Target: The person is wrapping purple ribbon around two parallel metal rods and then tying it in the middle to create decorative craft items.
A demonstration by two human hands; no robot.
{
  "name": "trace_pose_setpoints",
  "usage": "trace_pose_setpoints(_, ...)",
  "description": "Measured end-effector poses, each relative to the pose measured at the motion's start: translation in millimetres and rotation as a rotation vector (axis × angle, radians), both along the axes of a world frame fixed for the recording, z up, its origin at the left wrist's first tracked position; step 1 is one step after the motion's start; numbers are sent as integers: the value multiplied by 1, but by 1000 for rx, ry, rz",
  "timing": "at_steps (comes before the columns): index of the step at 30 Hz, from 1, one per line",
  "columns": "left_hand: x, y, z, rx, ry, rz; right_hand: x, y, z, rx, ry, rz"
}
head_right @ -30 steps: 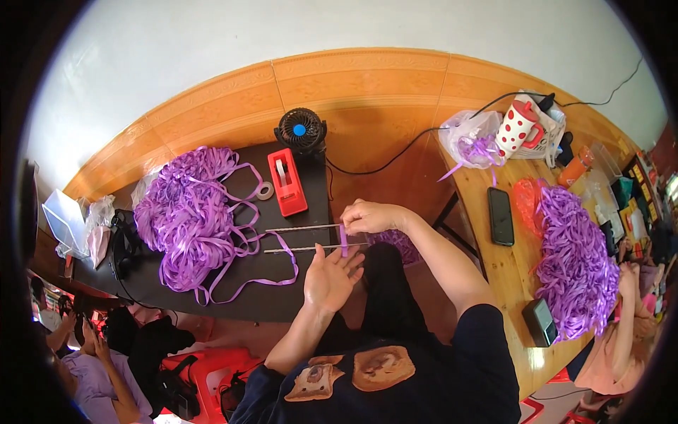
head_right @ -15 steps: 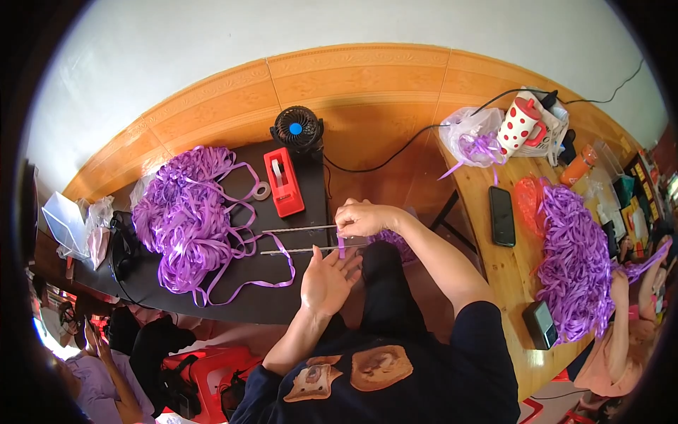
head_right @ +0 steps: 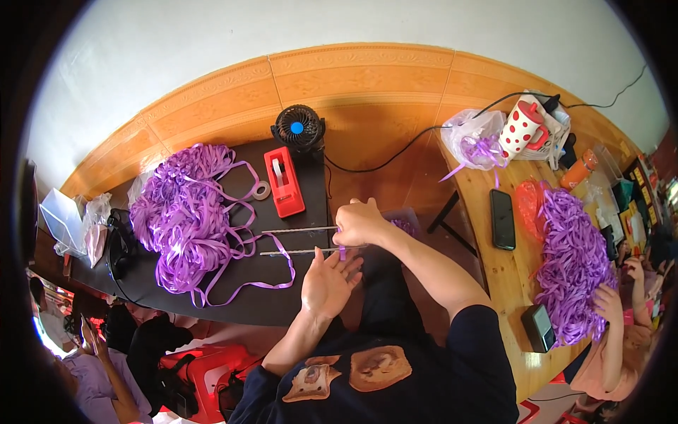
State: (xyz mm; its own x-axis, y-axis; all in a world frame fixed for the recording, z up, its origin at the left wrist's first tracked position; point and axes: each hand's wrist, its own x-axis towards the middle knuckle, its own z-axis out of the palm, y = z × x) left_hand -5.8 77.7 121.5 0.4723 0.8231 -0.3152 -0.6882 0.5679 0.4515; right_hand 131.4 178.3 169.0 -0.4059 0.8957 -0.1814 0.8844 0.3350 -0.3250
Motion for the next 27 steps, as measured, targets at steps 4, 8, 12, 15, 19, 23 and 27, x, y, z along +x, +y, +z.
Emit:
trace_pose_setpoints(4, 0, 1, 1, -7, -25, -4, -12, -15, -6, 342, -121, -45)
trace_pose_setpoints(8, 1, 1, 4, -21, -16, -3, -4, -30, -17, 489, -20, -108)
trace_pose_setpoints(12, 1, 1, 3, 11, -6, -3, -3, -41, -27, 534, 53, -199)
trace_pose_setpoints(15, 0, 0, 1, 3, -8, 2, -4, -44, -32, 719, 42, -213)
trace_pose_setpoints(19, 1, 1, -2, 11, -26, -17, 20, -35, -50, 465, 496, -249)
trace_pose_setpoints(23, -1, 0, 1, -14, -20, -7, 34, -38, -62, 39, 1047, -170)
trace_pose_setpoints(27, -1, 0, 2, 4, -15, -11, 41, -38, -73, -276, 1220, -291)
